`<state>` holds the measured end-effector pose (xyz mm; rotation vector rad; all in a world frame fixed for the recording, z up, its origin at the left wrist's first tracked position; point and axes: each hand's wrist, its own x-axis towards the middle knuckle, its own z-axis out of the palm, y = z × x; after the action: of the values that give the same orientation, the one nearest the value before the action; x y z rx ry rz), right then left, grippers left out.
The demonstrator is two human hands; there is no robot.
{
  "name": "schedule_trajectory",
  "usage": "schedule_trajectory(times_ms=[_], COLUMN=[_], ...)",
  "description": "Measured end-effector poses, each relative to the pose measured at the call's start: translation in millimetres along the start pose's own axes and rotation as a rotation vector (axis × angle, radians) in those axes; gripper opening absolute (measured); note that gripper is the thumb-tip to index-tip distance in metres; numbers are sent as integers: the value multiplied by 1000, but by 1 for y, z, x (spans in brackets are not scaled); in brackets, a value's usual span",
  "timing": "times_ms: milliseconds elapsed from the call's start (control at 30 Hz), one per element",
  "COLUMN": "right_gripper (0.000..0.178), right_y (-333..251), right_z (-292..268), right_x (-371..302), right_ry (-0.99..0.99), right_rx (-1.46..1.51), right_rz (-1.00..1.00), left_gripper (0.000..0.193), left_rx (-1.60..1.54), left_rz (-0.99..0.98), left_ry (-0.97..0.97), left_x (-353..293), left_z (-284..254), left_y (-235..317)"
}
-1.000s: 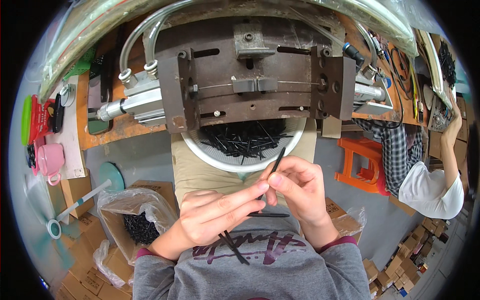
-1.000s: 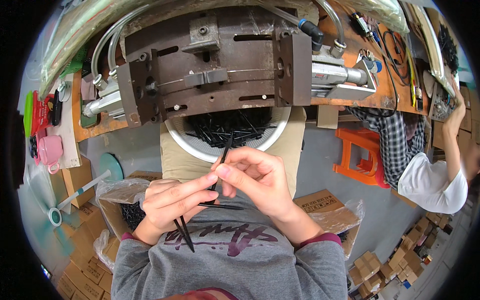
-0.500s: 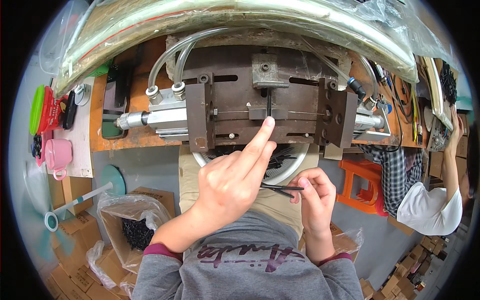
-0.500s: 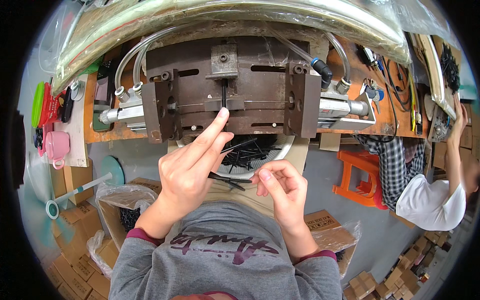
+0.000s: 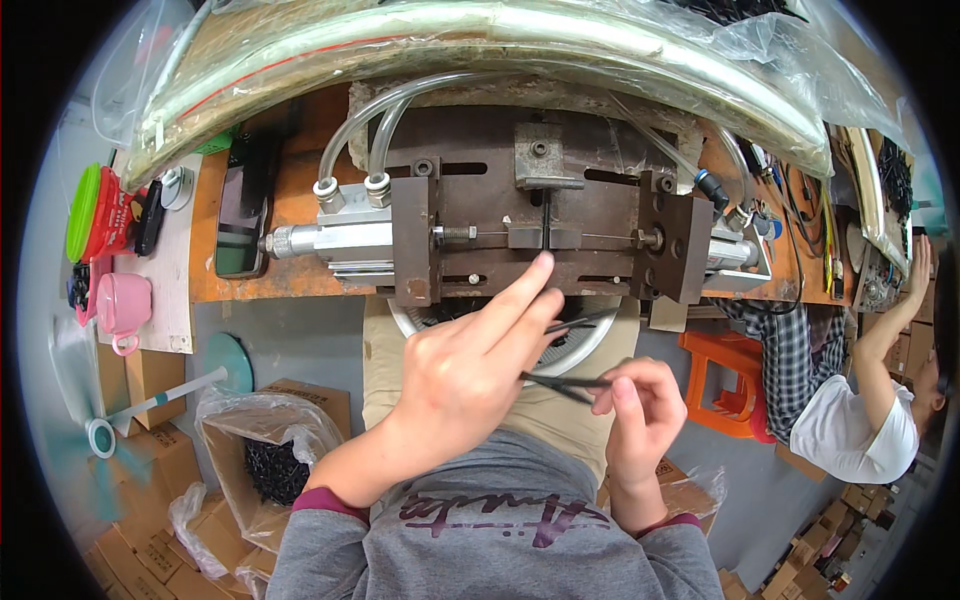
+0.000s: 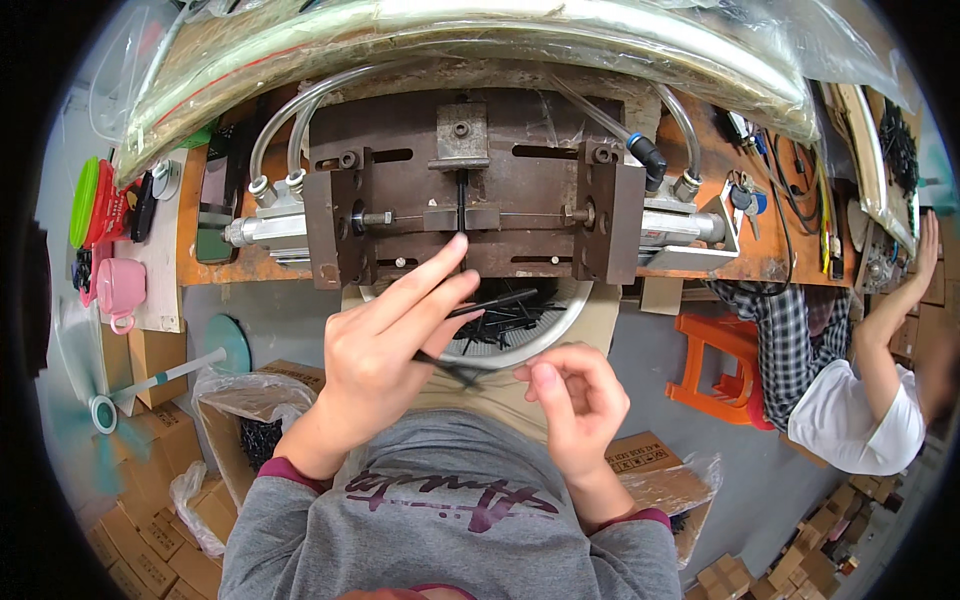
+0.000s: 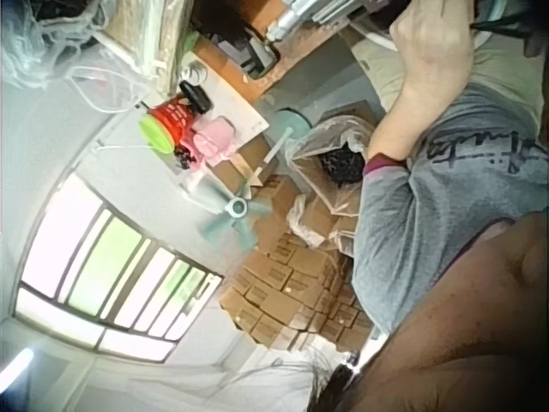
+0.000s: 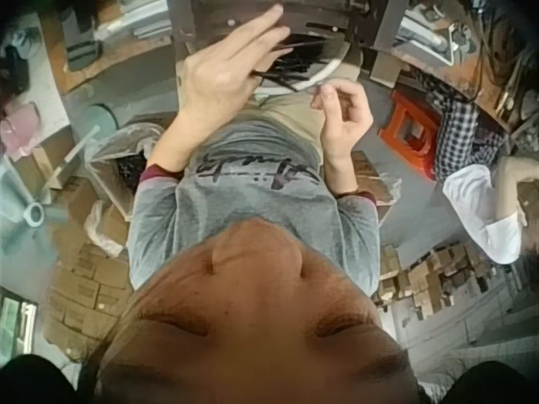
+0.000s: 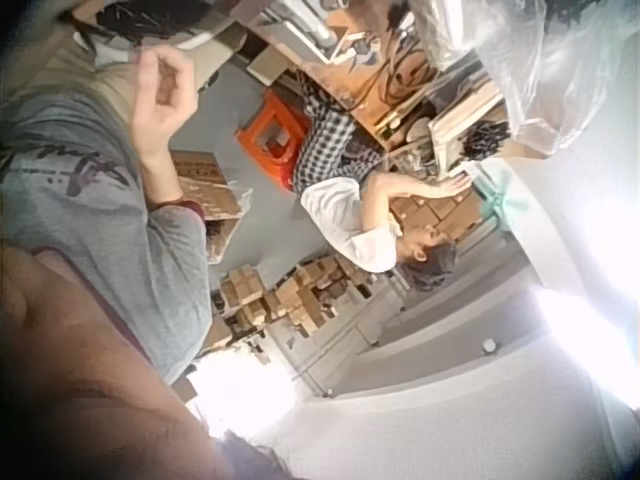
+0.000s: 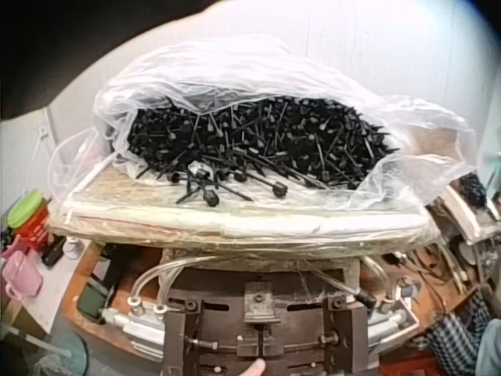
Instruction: The recorder uses a pneumatic press machine to assemble small black plastic components into a specific configuration.
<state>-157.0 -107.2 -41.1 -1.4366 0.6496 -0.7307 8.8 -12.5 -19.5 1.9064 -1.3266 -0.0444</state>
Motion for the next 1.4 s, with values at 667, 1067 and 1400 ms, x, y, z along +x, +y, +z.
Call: schedule_trajectory(times_ms=[667,1067,1400], right_gripper=[33,25,18], right_y=[-32,-20,-38], right_z=[25,28,41], right_x=[31,56,68], right_ry=[-566,-369,-392], right_rx=[-517,-780,-1107], right_rz=[-696,-636,-728], left_gripper=[57,30,25], left_rx=[-1595,-1240,-1575], left_rz=[-488,-659,-791], left_ry=[-465,-53,-133], left_x=[-27,-40,-34], left_z=[6,-19,-34], left_y=[4,-3,5])
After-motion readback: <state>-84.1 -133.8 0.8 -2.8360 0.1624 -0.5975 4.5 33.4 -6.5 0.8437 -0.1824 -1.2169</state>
